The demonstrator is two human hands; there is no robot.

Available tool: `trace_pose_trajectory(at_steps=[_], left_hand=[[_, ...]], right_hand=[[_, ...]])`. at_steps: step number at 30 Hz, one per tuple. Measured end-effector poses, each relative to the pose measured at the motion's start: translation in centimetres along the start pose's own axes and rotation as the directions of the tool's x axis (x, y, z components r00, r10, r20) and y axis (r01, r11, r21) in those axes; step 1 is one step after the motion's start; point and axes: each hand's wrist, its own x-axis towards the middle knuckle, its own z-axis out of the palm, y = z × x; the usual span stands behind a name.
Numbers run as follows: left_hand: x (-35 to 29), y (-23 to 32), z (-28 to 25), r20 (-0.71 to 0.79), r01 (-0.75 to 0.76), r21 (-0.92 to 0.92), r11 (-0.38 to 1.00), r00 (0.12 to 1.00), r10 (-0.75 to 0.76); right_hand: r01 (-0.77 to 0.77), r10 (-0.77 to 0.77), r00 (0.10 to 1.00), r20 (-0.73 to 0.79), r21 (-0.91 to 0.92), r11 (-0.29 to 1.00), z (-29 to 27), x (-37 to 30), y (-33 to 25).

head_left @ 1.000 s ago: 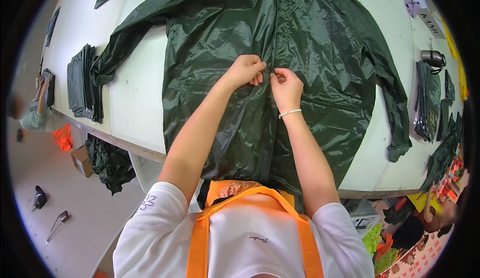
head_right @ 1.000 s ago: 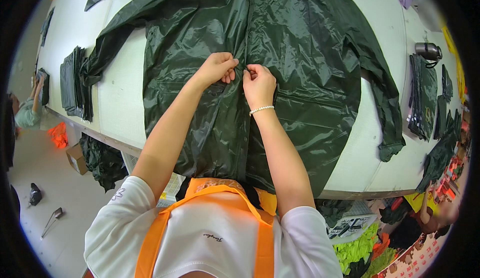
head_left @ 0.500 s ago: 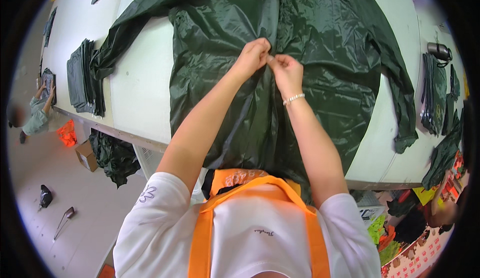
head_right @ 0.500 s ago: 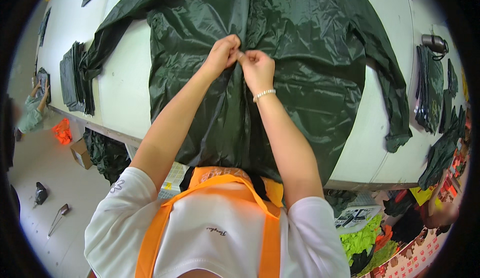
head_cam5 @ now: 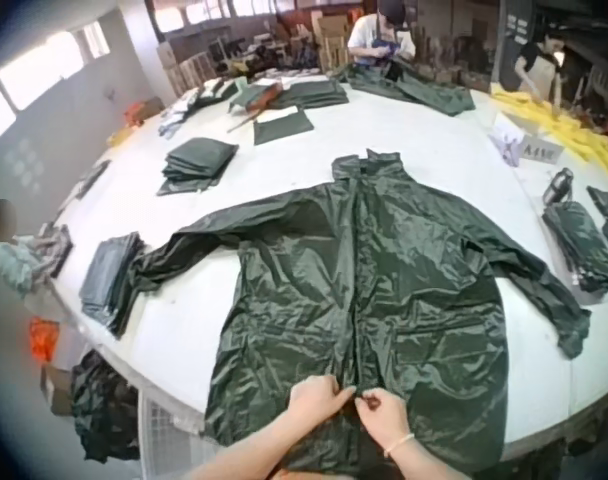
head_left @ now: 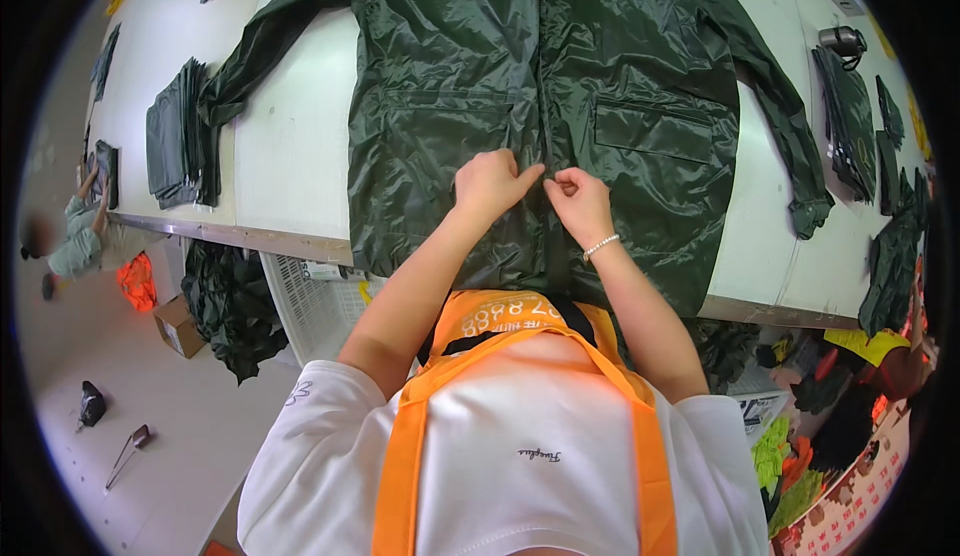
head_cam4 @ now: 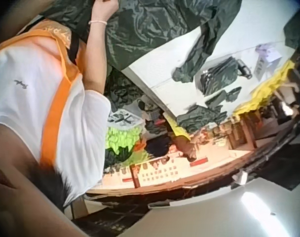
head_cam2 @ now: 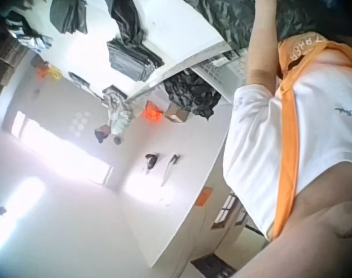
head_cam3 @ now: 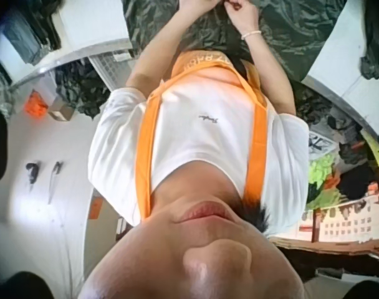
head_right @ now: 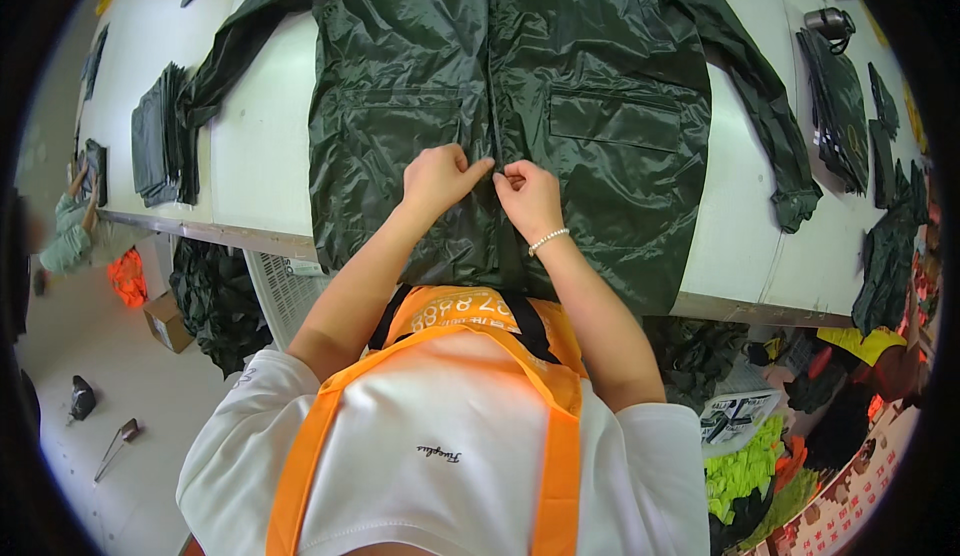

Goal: The person folds a dark green jacket on a white table. They smooth the fabric, fold the sleeves inward, fold the jacket in half, and then fold it again into a compact rectangle. The folded jacket is placed on a stack of similar folded jackets.

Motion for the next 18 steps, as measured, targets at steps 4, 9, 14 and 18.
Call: trace_pose_trajectory(at_steps=[4,9,14,18], left_hand=[[1.1,-1.2,0.8,0.157,-0.077,-0.194,0.978,0.982,0.108],[0.0,-1.4,0.4,0.229,0.042,-0.590,0.806,0.966,0.117],[-1.5,-1.2,0.4,0.164,0.023,-0.681,0.732,0.979,0.122],[-2.7,-2.4,1.4,0.089,-0.020,-0.771,0.636,0.986,0.138]], right_hand=[[0.065,-0.056,0.993,-0.107,0.087,0.994,1.5,-1.7,0.3],[0.003,0.008,0.995,-0.104,0.108,0.994,2.1,-2.2,0.0],[0.092,-0.081,0.991,-0.108,0.102,0.990,2.2,-2.9,-1.2],[0.133,-0.129,0.987,-0.091,0.043,0.990,2.5,-2.2,-0.5]])
